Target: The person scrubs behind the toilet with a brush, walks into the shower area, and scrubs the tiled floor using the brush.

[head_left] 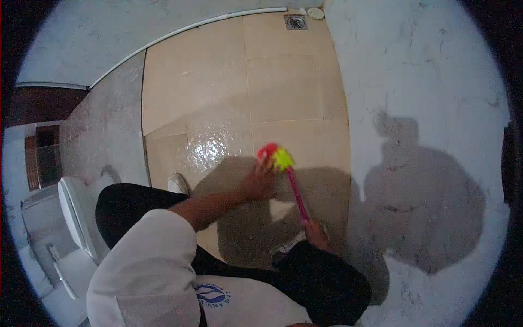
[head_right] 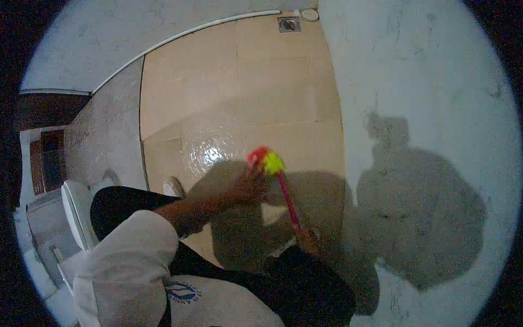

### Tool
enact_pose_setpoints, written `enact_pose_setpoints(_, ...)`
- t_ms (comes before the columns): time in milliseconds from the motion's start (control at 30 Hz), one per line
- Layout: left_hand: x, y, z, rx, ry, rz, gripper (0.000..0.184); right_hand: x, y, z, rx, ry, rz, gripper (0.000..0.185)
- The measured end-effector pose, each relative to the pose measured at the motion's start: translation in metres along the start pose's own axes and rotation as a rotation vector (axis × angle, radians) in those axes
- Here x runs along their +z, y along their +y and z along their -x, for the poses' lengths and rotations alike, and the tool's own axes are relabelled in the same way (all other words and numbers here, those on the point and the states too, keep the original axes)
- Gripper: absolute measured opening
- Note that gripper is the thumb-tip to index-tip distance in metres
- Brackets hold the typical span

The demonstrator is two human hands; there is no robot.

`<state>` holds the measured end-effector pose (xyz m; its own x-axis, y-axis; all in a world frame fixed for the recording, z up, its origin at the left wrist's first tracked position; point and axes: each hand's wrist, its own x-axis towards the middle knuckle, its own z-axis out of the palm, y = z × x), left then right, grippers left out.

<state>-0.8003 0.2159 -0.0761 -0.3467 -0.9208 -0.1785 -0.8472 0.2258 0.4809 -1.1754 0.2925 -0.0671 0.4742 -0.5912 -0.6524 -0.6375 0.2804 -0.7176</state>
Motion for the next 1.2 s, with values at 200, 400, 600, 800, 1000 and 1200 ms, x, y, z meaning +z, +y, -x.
enact_pose_setpoints(200, 0.047, 0.070, 0.068, -0.022, -0.094, 0.095, 0.102, 0.011, 0.018, 0.075, 0.396, -0.132, 0.057, 0.049)
enact_pose_setpoints(400, 0.031, -0.027, 0.019, 0.045, -0.021, -0.045, 0.094, -0.008, -0.035, -0.015, 0.316, -0.111, 0.048, 0.053)
enact_pose_setpoints(600, -0.064, -0.088, -0.030, 0.039, -0.005, -0.200, 0.105, -0.046, -0.143, -0.103, -0.026, -0.077, 0.174, 0.055)
enact_pose_setpoints(800, 0.003, -0.038, 0.031, 0.050, -0.047, 0.017, 0.114, -0.006, -0.064, -0.026, 0.136, -0.082, 0.068, 0.053)
enact_pose_setpoints(1000, 0.030, 0.036, 0.076, 0.018, -0.102, 0.142, 0.110, 0.014, -0.009, 0.052, 0.345, -0.138, -0.033, 0.050)
enact_pose_setpoints(1200, 0.004, -0.030, 0.018, 0.065, -0.151, -0.166, 0.110, -0.002, -0.021, -0.028, 0.199, -0.049, -0.221, 0.048)
